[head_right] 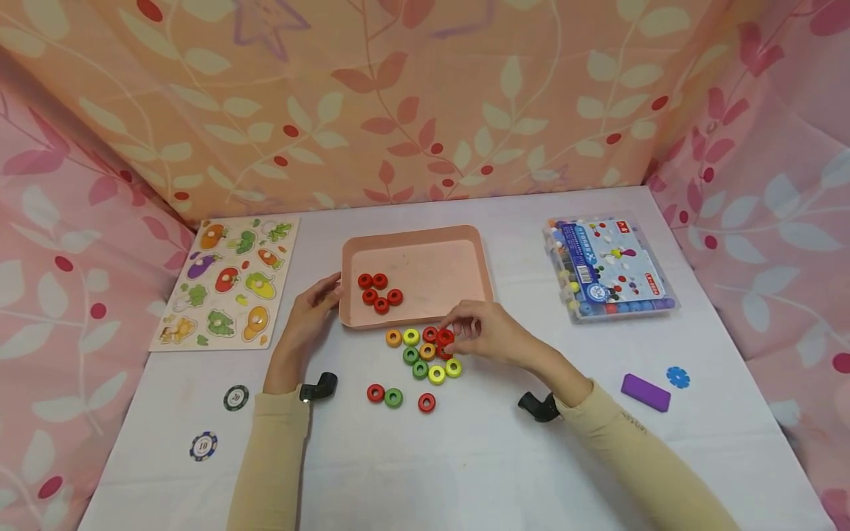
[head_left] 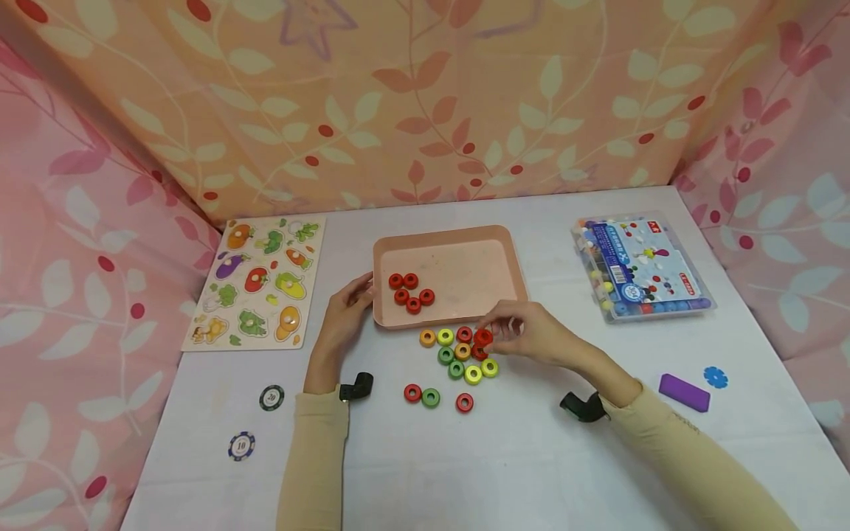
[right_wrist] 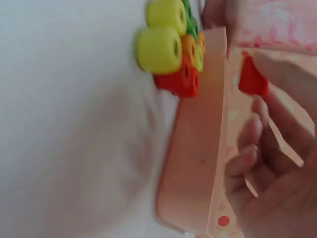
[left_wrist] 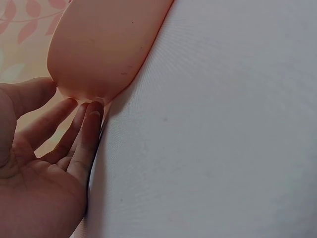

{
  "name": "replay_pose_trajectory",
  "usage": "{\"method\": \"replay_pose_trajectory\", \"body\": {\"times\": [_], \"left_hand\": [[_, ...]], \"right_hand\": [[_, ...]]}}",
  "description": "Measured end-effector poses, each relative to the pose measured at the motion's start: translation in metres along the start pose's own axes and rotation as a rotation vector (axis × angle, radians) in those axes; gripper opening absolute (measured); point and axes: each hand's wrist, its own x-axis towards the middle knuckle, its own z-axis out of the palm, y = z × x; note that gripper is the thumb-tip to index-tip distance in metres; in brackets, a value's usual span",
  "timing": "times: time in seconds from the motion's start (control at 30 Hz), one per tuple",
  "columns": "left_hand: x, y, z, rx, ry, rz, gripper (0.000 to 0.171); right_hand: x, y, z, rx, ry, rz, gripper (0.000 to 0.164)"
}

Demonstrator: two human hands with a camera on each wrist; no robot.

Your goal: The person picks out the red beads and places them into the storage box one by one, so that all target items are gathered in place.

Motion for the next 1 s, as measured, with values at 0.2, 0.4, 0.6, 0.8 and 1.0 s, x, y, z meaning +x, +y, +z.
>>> {"method": "replay_pose_trajectory", "body": {"times": [0.2,0.4,0.6,0.8,1.0], "left_hand": [[-0.014,0.024,-0.001,0.023,-0.016,0.015,0.045],[-0.014,0.023,0.0,0.031,-0.014,0.002,0.045],[0.001,-0.002,0.001,0.004,0.0,-0.002,0.045],[0.003,-0.007,0.002,0.006,0.007,0.02,0.044],[0.002,-0.006,0.001,0.01,0.023,0.032,0.043]], "right_hand": [[0.037,0.001,-0.009,-0.055,0.159,0.039,0.029],[0.072,0.009,-0.004,-0.02,0.196,0.083,0.027],[0.098,0.021,0.008,-0.045,0.169,0.155,0.027],[0.107,0.026,0.02,-0.052,0.144,0.251,0.028],[0.108,0.025,0.023,-0.068,0.148,0.254,0.033]]}}
